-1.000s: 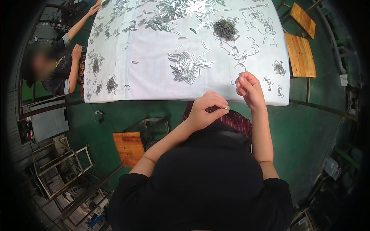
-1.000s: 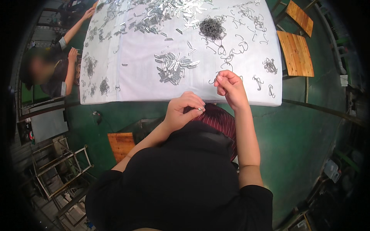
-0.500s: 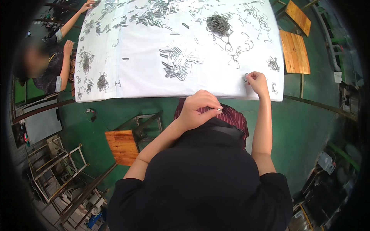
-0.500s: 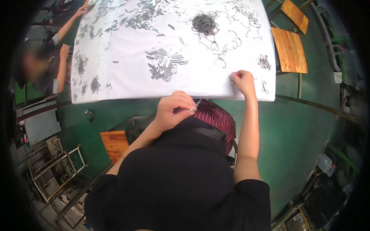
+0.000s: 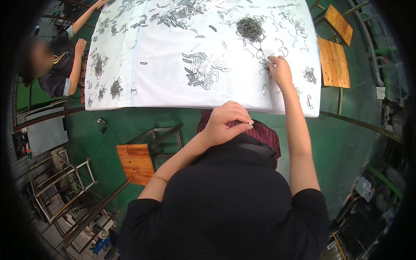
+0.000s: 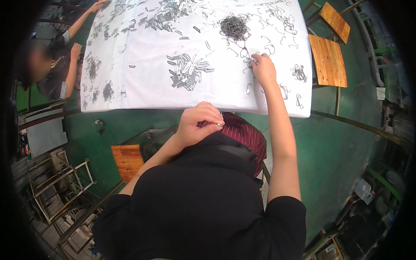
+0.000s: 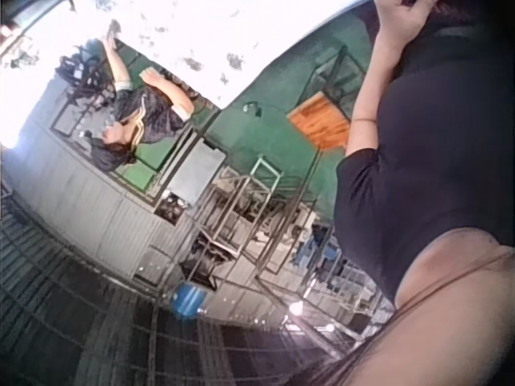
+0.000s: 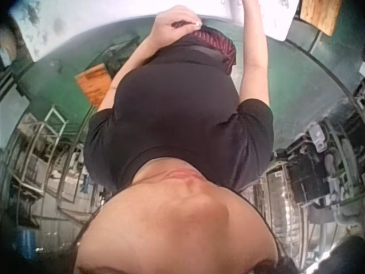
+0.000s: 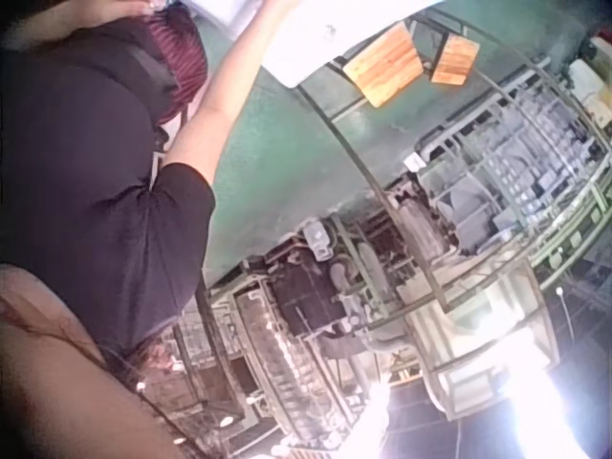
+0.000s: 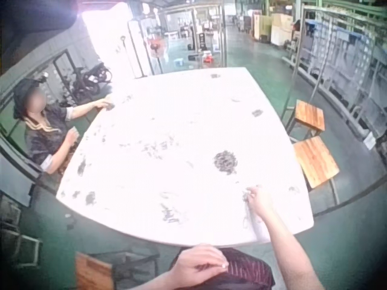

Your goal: The person stands at a large table covered with small metal parts, including hooks and cylindrical pieces. They repeatedly pick up a hook and a cylindrical piece, insert the cylinder into the hook, and place the assembled unit on the table. A second person is visible working on the opposite side of the table.

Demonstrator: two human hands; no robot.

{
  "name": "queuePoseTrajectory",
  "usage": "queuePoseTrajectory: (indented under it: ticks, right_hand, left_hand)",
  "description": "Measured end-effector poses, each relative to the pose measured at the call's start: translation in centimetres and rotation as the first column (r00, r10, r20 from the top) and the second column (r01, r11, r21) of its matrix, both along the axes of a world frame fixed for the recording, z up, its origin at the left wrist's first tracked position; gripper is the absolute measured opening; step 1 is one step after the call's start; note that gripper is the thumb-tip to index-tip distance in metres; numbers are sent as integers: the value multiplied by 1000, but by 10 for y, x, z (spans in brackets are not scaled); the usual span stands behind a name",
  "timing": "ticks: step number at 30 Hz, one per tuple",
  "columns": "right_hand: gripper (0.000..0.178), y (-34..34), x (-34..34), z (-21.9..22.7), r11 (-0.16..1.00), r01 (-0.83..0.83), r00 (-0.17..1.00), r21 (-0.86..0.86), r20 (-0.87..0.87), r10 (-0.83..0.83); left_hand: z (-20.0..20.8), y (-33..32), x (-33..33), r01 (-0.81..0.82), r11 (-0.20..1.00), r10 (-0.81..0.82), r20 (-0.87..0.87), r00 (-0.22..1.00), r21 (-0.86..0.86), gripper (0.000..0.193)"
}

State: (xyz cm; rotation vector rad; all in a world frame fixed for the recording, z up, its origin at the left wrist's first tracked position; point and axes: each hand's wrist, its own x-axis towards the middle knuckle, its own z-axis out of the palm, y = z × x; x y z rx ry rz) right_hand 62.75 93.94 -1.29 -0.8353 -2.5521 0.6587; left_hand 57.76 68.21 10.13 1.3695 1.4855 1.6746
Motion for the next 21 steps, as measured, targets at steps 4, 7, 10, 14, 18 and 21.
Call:
queuePoseTrajectory:
  ticks: [4,7,10,14,18,21]
  right_hand:
    - [11,-5,-24,-4,976,-122,907,183,421,34]
    - [12,3,-25,-9,968,-153,915,197,397,63]
    - [15,10,-12,6,981,-74,968,-177,225,114]
    - [20,9,19,20,848,-96,984,-522,79,161]
    - [21,-18,39,24,884,-106,946,-455,228,231]
    - [19,-41,35,23,817,-131,953,-561,156,260]
  left_hand:
    - [-1,-1,0,-1,1000,0,-21,1000,-9,12]
    - [0,-1,1,1,1000,-1,-26,1000,2,12]
    - [2,-1,4,-19,1000,19,-7,1000,-8,13]
    - [-1,-1,6,-54,999,54,7,998,-6,11]
    - [-2,1,6,-38,999,38,-4,999,-4,11]
    - [-3,3,7,-11,1000,11,-7,1000,1,11]
